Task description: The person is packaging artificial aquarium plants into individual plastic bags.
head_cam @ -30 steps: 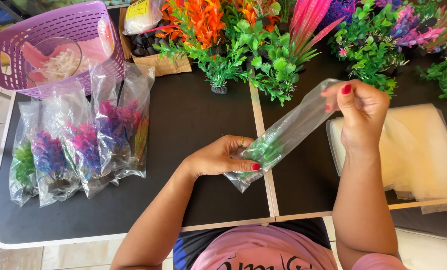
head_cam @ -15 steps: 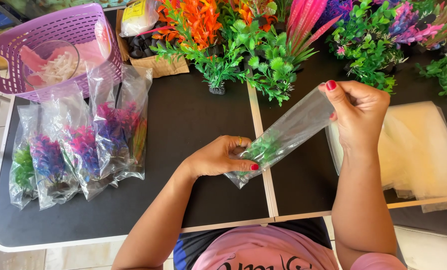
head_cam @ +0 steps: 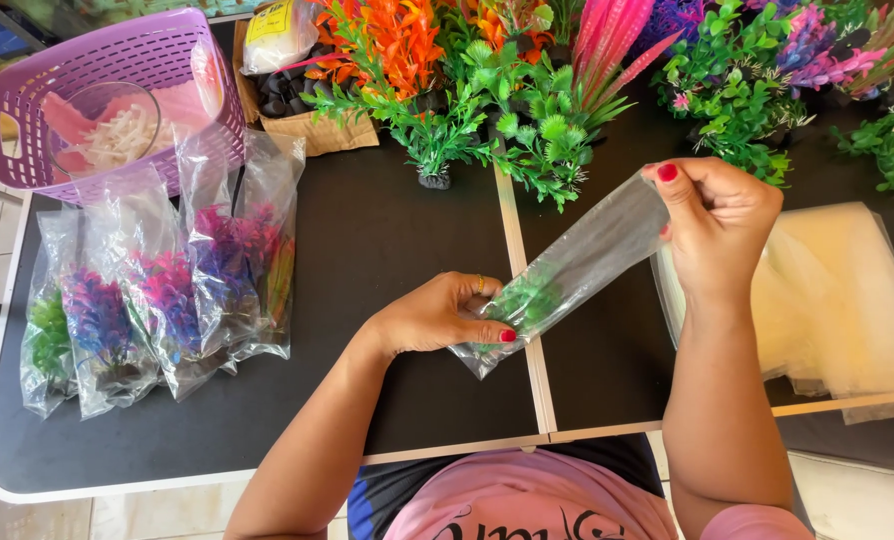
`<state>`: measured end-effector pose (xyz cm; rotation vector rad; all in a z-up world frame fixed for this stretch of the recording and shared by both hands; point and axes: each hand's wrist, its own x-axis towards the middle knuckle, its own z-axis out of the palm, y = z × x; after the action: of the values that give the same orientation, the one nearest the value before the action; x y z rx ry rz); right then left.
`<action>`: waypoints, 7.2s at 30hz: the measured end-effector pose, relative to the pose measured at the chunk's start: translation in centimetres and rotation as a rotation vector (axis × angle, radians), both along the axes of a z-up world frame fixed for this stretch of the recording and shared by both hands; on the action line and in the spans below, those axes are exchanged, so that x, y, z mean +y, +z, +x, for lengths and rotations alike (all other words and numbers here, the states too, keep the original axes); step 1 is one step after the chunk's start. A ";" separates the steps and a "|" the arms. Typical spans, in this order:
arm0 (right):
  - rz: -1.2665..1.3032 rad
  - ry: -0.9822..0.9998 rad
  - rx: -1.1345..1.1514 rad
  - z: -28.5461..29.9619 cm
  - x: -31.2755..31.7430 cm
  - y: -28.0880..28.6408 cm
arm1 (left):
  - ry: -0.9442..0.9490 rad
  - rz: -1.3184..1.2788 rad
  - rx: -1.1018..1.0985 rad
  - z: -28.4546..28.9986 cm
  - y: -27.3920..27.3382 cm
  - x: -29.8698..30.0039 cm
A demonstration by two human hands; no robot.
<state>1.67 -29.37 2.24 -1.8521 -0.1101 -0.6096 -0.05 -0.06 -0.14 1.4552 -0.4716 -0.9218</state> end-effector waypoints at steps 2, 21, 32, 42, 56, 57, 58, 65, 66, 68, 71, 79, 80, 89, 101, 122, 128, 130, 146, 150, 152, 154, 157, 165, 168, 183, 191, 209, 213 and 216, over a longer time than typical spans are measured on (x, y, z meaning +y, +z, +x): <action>-0.073 0.007 -0.131 0.5 -0.4 -0.7 | -0.015 -0.011 0.019 0.0 -0.3 -0.1; 0.303 0.205 0.156 1.0 2.4 -1.0 | 0.206 -0.118 -0.147 0.8 -3.2 -0.7; 0.356 0.422 0.387 -0.2 5.7 -2.5 | 0.187 -0.094 -0.155 0.1 -2.6 -1.3; 0.604 0.246 0.316 0.7 1.9 -1.0 | 0.106 -0.034 -0.109 0.1 -1.9 -1.2; 0.701 0.286 0.286 0.9 1.5 -0.5 | 0.189 -0.086 -0.153 0.3 -2.8 -1.4; 0.704 0.342 0.329 0.9 1.7 -0.8 | 0.215 -0.100 -0.155 0.3 -2.7 -1.3; 0.704 0.342 0.328 0.7 2.4 -1.0 | 0.214 -0.099 -0.155 0.3 -2.7 -1.3; 0.517 0.387 0.432 0.2 4.8 -1.5 | 0.191 -0.062 -0.139 0.1 -2.2 -1.5; 0.536 0.354 0.396 0.2 4.9 -0.9 | 0.171 -0.030 -0.135 0.0 -1.5 -1.4; 0.544 0.330 0.369 0.4 4.2 -1.2 | 0.154 -0.011 -0.116 0.1 -2.1 -1.4; 0.571 0.285 0.321 0.8 3.2 -1.6 | 0.124 0.020 -0.099 0.0 -2.1 -1.3; 0.626 0.198 0.286 1.3 1.5 -1.1 | 0.089 0.056 -0.129 -0.1 -1.0 -0.8; 0.640 0.149 0.293 1.4 1.3 -0.9 | 0.051 0.078 -0.124 -0.1 -0.9 -0.8; 0.667 0.044 0.252 1.3 1.1 0.0 | 0.062 0.076 -0.155 0.1 -1.5 -0.5; 0.483 -0.288 -0.203 2.5 -0.2 -1.5 | 0.318 0.114 -0.362 0.9 -1.4 0.8; 0.272 -0.055 -0.156 1.3 1.8 -2.1 | 1.700 0.777 -0.403 -11.8 -0.1 27.8; 0.285 -0.057 -0.120 1.3 2.2 -2.1 | 1.504 1.035 -0.524 -10.4 -1.3 28.2; 0.297 -0.065 -0.116 1.4 2.4 -2.2 | 1.451 1.079 -0.571 -9.9 -2.2 28.4; 0.114 0.049 0.179 1.8 3.2 -3.0 | 1.372 1.274 -1.101 -7.0 -1.9 24.1; -0.244 0.045 0.147 1.1 2.7 -1.8 | 1.291 0.988 -1.445 -5.2 2.3 18.1; -0.394 -0.004 0.107 0.4 1.3 -1.4 | 1.186 0.863 -1.438 -4.2 3.8 14.3; -0.539 -0.050 0.080 -1.0 0.0 -1.8 | 1.069 0.749 -1.419 -3.6 4.7 10.7; -0.833 -0.256 0.248 -3.4 -1.5 -2.9 | 0.715 0.683 -1.299 -2.5 4.7 5.7; -1.080 -0.313 0.520 -5.9 -6.1 -10.3 | 0.178 0.728 -1.139 -1.6 -0.9 -3.5; -1.051 -0.350 0.632 -6.3 -5.4 -8.3 | 0.098 0.711 -1.051 -2.1 -1.7 -4.0; -1.072 -0.455 0.715 -3.2 -9.3 -7.5 | 0.086 0.592 -0.947 -2.2 -1.4 -2.3; -1.222 -0.679 0.171 -2.7 -10.3 -2.0 | 0.163 0.509 -1.067 -2.0 -3.7 -2.2; -0.756 -0.147 -0.240 -1.5 3.3 4.5 | 0.382 0.149 -0.760 -2.7 -0.5 -2.6; -0.427 0.168 -0.103 0.4 7.0 2.7 | 0.565 -0.045 -0.811 -2.3 -0.7 -2.5; -0.181 0.328 0.066 1.8 7.7 -0.3 | 0.583 -0.076 -0.823 -1.6 -1.1 -1.8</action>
<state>3.43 -21.63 1.96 -1.9703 -0.4290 -0.3181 -1.68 -1.89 -1.21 1.7324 -0.6125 0.1879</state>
